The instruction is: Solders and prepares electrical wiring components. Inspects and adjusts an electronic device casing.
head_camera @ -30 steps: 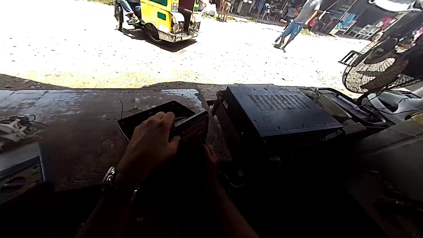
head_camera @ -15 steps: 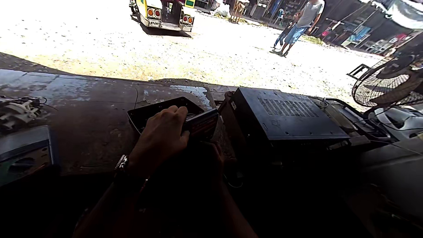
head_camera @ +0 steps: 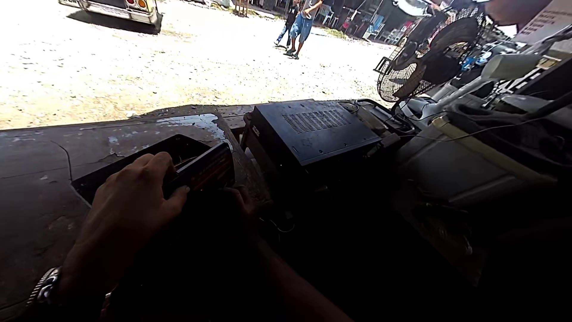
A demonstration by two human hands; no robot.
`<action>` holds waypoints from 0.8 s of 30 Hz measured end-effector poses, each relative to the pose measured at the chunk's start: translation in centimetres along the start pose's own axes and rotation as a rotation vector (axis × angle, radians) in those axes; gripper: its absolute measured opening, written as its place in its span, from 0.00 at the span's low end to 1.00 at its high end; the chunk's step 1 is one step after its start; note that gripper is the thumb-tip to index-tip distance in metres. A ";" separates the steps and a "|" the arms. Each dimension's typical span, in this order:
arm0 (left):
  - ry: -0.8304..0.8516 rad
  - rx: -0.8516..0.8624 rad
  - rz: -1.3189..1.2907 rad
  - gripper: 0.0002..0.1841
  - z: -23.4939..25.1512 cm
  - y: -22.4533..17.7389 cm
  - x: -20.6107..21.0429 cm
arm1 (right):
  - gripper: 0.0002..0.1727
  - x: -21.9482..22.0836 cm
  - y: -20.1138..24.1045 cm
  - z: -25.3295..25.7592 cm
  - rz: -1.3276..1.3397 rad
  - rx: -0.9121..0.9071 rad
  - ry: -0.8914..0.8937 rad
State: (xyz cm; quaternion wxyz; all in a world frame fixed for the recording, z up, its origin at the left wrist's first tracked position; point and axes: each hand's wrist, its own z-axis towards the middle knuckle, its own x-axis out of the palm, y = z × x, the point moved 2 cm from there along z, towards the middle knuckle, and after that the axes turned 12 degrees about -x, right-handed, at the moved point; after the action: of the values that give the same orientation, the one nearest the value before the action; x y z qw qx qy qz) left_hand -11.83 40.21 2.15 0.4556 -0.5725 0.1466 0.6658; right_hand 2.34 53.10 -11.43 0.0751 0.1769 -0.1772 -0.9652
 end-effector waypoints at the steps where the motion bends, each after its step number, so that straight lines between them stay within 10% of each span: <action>1: 0.003 0.001 0.000 0.15 0.0 0.1 0.0 | 0.17 0.0 0.0 0.0 0.010 -0.004 -0.002; 24: -0.013 0.010 -0.069 0.18 1.2 2.7 2.1 | 0.14 0.4 0.7 0.7 -0.121 0.036 0.068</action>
State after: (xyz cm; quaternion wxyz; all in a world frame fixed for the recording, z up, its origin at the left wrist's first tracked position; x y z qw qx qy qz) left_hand -14.54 40.48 -0.24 0.4821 -0.5705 0.1271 0.6526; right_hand 1.80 52.56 -10.66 0.0194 0.2215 -0.1810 -0.9580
